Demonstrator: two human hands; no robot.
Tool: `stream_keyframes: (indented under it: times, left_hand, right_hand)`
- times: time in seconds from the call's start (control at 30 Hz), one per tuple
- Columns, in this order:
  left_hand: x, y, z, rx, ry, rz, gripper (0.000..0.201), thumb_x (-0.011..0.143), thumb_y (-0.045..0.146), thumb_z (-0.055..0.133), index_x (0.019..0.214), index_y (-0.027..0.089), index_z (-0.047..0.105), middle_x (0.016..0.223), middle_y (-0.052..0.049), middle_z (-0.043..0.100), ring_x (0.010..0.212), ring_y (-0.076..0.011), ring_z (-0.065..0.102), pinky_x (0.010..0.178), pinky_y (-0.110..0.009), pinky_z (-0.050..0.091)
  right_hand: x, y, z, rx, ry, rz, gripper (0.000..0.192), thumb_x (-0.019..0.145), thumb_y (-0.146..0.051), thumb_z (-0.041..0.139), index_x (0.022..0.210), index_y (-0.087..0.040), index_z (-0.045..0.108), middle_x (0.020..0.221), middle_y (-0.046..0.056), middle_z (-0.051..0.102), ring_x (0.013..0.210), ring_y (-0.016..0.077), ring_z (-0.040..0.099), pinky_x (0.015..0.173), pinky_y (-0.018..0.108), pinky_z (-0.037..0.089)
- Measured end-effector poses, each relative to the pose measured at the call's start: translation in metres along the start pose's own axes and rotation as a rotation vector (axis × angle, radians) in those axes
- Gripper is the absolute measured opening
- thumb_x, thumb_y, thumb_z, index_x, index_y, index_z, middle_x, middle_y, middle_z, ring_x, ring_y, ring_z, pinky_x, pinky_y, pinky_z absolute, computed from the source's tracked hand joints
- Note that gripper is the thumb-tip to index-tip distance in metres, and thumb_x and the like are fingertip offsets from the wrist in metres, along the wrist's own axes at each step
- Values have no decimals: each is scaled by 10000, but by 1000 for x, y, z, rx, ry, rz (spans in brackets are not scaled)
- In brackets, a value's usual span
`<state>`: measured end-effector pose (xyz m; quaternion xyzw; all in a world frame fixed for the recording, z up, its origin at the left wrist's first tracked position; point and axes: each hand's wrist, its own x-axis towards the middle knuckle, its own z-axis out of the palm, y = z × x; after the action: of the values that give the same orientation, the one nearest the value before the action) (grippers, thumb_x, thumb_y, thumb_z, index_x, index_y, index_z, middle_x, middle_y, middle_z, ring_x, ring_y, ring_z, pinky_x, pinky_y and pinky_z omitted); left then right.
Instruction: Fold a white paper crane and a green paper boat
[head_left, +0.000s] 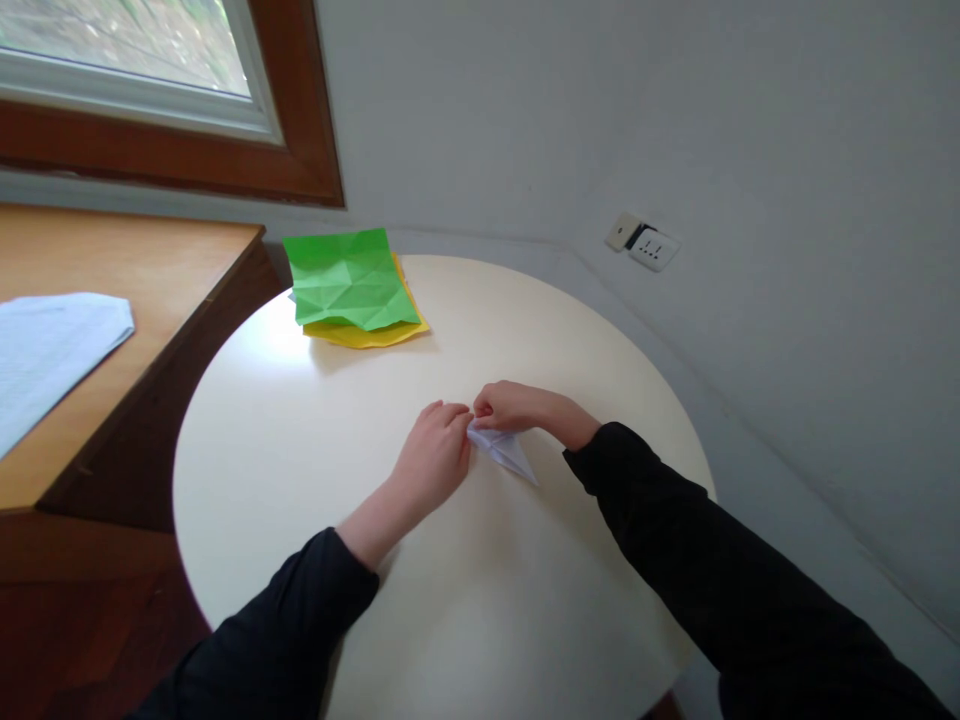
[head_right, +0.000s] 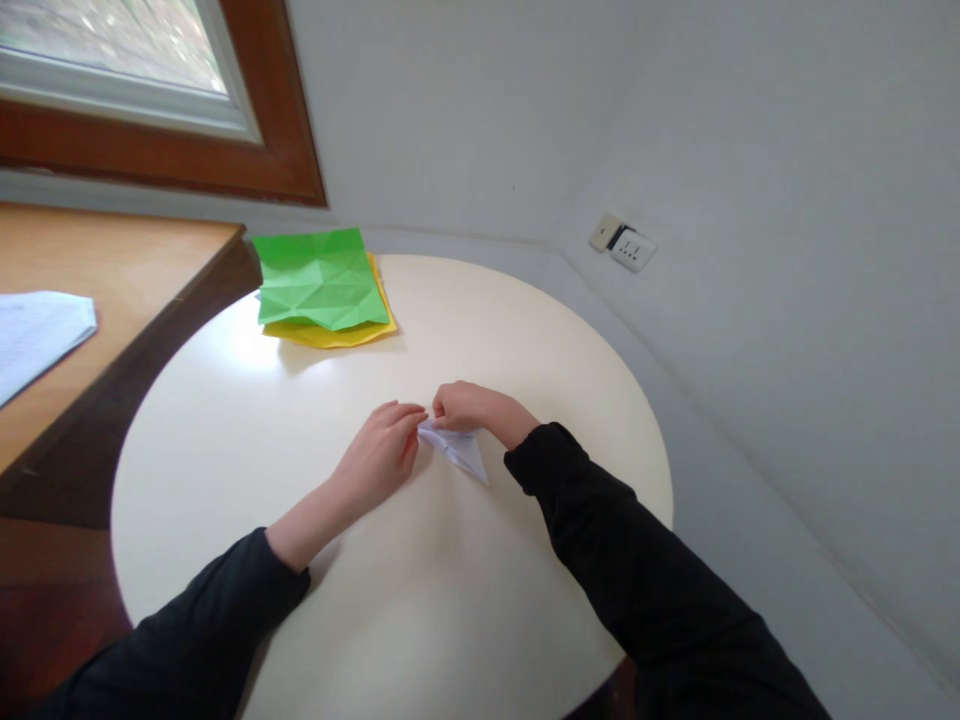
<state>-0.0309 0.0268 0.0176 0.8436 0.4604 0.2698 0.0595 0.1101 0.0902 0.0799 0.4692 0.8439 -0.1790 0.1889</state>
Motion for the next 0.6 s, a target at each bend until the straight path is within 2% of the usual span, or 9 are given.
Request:
stream_keyframes:
  times: [0.07,0.17,0.3,0.37,0.47,0.6]
  left_hand:
    - [-7,8,6,85,-79,21,347,847,87,372,1116,77,591,1142,-168,637,1071,-237,583,1017,-443,373]
    - [-15,13,16,207,-206,9,407,882,153,373,1241,9,499,1311,-226,516,1237,-287,471,1062,-478,315]
    - [-20,16,22,290,-260,-15,470,918,245,353,1322,13,420,1386,-217,438,1304,-309,387,1082,-497,275]
    - [-21,17,21,296,-245,-20,468,921,269,362,1316,27,428,1382,-214,445,1305,-307,387,1089,-503,261]
    - [-18,16,17,248,-185,-25,415,922,279,371,1254,58,484,1330,-206,507,1259,-296,446,1083,-524,262]
    - [-10,14,3,154,8,-52,342,900,245,421,1208,113,493,1243,-166,573,1184,-257,505,1077,-518,278]
  right_hand:
    - [0,0,0,-15,5,-5,220,793,-211,504,747,-106,692,638,35,623,538,100,431,503,227,274]
    - [-1,2,-1,-23,-3,-4,206,789,-216,528,771,-101,698,680,56,656,551,109,463,509,227,291]
    - [-3,6,-2,0,25,-14,181,777,-205,567,873,-122,695,823,68,697,658,125,550,555,202,336]
    - [-6,7,-1,4,59,3,175,778,-199,572,882,-122,690,854,75,698,692,132,566,566,200,342]
    - [-13,8,4,-8,130,4,141,788,-184,558,810,-122,682,797,72,686,667,134,554,562,216,327]
    - [-23,12,21,-42,377,-80,126,824,-177,545,776,-141,656,762,54,664,676,141,543,599,244,313]
